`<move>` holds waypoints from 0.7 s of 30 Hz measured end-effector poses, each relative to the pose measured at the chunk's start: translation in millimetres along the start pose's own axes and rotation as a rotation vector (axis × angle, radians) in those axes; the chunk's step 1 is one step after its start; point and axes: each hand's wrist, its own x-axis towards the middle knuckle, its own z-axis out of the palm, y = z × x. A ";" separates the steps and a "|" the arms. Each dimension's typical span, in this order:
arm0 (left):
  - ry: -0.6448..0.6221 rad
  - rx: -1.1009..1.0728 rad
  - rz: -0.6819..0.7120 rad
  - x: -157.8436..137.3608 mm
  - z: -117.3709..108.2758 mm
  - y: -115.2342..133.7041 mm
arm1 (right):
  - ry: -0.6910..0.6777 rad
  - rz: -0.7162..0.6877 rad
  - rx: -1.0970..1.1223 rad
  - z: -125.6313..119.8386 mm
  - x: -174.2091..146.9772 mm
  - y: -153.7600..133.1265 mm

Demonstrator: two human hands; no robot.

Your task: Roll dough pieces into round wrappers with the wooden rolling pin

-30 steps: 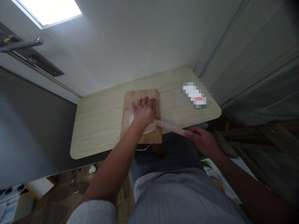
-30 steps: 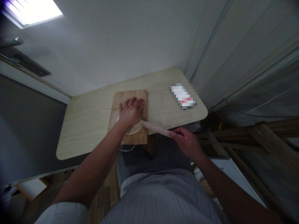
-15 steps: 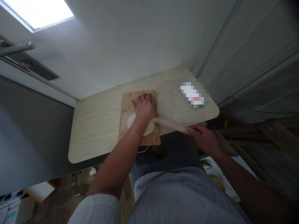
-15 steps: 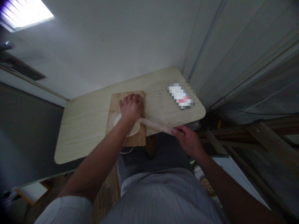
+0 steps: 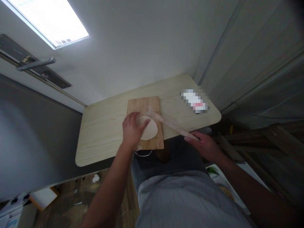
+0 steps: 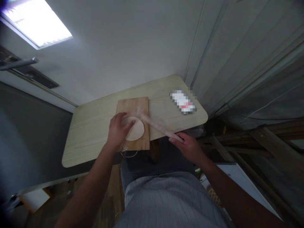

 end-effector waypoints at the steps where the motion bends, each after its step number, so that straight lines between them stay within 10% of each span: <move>1: -0.025 0.027 0.004 -11.0 -2.7 -4.2 | 0.017 0.007 0.004 1.5 -0.5 1.0; 21: -0.024 0.051 0.002 -53.7 3.9 18.5 | 0.044 -0.019 -0.074 14.3 -10.5 -1.3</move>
